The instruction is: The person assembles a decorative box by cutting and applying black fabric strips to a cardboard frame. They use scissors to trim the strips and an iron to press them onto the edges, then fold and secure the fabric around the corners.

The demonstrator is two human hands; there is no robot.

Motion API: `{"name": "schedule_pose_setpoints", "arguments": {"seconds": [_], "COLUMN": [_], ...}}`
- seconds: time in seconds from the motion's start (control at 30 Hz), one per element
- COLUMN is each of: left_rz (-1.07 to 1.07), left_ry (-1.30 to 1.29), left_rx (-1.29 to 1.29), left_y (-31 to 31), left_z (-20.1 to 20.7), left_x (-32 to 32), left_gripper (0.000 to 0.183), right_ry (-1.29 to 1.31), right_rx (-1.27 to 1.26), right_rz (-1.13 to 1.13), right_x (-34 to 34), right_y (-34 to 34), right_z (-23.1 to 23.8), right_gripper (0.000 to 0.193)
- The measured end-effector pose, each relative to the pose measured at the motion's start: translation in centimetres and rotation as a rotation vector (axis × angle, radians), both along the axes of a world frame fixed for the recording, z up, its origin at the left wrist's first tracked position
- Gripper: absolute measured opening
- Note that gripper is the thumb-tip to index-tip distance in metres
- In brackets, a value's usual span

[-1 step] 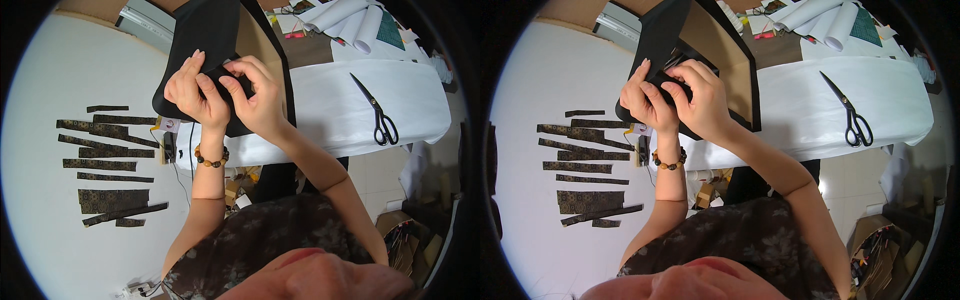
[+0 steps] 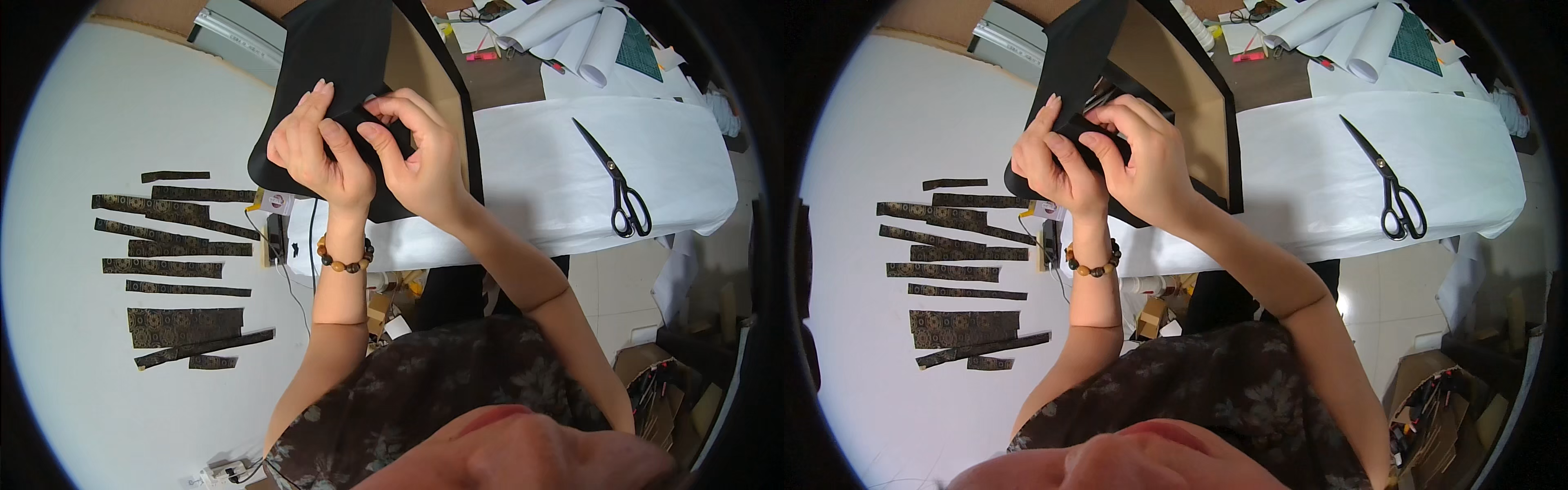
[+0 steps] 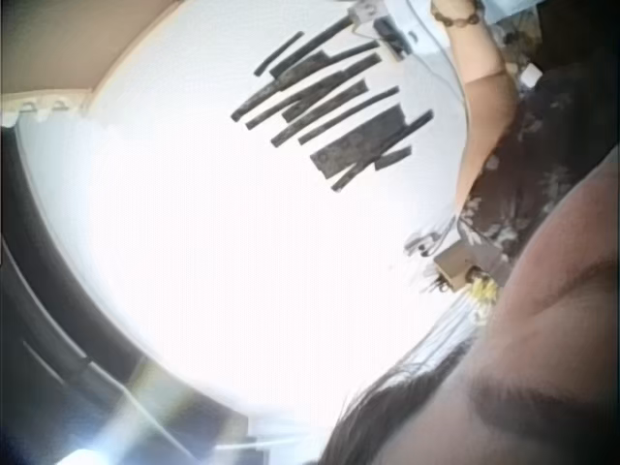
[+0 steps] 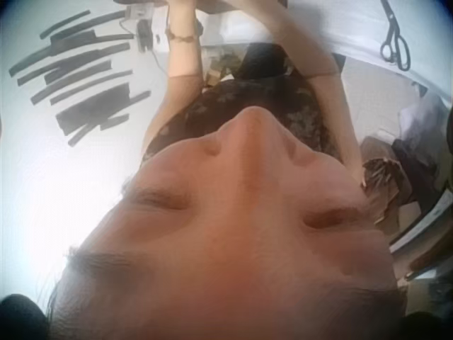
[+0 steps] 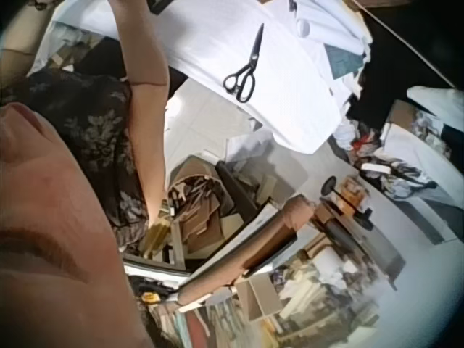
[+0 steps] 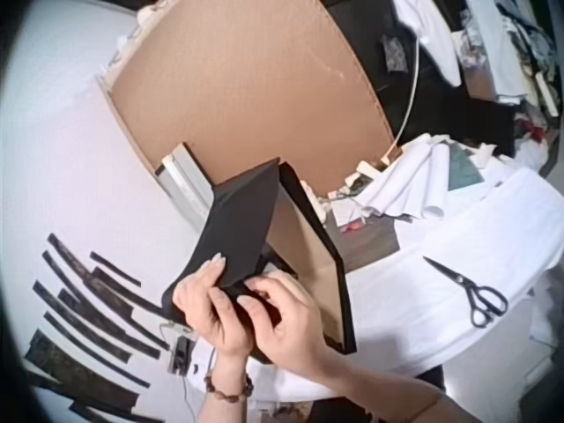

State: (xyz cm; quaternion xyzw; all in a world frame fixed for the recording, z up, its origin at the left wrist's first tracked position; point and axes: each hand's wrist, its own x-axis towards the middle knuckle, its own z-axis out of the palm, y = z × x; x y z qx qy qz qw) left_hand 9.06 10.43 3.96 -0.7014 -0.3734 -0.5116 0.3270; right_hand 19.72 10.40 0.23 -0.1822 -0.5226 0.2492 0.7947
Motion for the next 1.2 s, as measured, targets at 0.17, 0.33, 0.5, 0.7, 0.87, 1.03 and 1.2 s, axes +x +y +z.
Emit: {"name": "schedule_pose_setpoints", "arguments": {"seconds": [0.17,0.33,0.5,0.7,0.87,1.03,1.2], "left_rz": [-0.005,-0.020,-0.022,-0.052,-0.030,-0.022,-0.047], "left_ry": [0.014,-0.011,-0.022,-0.049,-0.029,-0.026,-0.031], "left_rx": [0.020,0.030,0.042,0.047,0.067,0.081,0.100], "left_y": [0.4,0.5,0.6,0.9,0.8,0.8,1.1], "left_z": [-0.4,-0.3,-0.5,-0.6,-0.6,-0.7,-0.9], "left_x": [-0.3,-0.3,-0.3,-0.6,-0.8,-0.8,-0.8], "left_gripper": [0.029,0.028,0.028,0.028,0.027,0.026,0.024], "right_ry": [-0.075,-0.145,-0.216,-0.208,-0.266,-0.385,-0.467], "right_rx": [0.037,0.106,-0.012,-0.015,-0.024,-0.062,-0.162], "right_rz": [0.173,-0.168,-0.387,-0.255,-0.230,-0.254,-0.172], "right_x": [1.6,2.4,0.4,-0.2,-0.2,0.2,1.3], "right_y": [1.0,0.4,-1.6,-1.1,-1.0,-1.3,-1.8], "right_z": [-0.1,-0.1,-2.7,-2.3,-3.6,-6.8,-9.9], "right_gripper": [0.018,0.029,0.033,0.021,0.017,0.022,0.026]}}
